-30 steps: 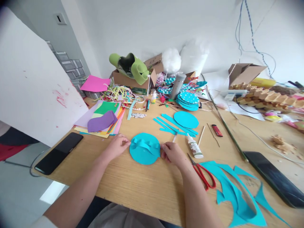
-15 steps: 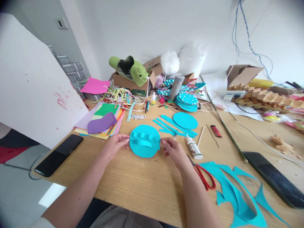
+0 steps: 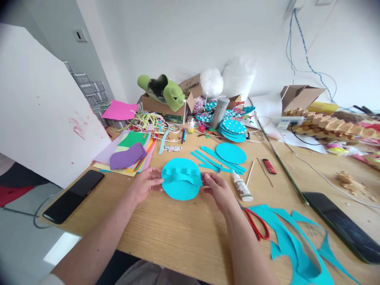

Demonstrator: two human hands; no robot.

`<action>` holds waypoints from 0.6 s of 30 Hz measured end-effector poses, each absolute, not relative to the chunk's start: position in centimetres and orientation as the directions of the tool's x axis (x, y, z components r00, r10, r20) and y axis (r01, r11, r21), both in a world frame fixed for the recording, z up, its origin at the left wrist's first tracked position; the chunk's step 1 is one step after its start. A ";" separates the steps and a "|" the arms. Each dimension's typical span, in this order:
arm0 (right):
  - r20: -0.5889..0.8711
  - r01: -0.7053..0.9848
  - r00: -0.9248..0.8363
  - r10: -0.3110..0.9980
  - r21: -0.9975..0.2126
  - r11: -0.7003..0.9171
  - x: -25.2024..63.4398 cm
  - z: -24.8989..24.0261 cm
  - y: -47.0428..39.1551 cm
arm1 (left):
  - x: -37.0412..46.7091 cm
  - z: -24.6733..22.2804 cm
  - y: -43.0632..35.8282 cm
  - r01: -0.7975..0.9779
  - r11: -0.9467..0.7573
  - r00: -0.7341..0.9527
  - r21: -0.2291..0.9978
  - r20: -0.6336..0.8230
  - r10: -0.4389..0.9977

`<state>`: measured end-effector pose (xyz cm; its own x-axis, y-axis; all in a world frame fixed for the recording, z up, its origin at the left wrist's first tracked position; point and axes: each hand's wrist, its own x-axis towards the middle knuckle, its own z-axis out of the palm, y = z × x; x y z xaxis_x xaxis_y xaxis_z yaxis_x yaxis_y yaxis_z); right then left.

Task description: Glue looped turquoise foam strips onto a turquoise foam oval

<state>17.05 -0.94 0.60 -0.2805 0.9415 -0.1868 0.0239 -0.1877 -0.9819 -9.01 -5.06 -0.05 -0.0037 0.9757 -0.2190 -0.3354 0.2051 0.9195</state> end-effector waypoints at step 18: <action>-0.187 -0.174 -0.306 0.934 -0.953 -0.248 12.1 -1.3 -2.7 | -7.8 -0.1 -5.2 -0.367 0.025 -0.187 0.930 -0.100 0.977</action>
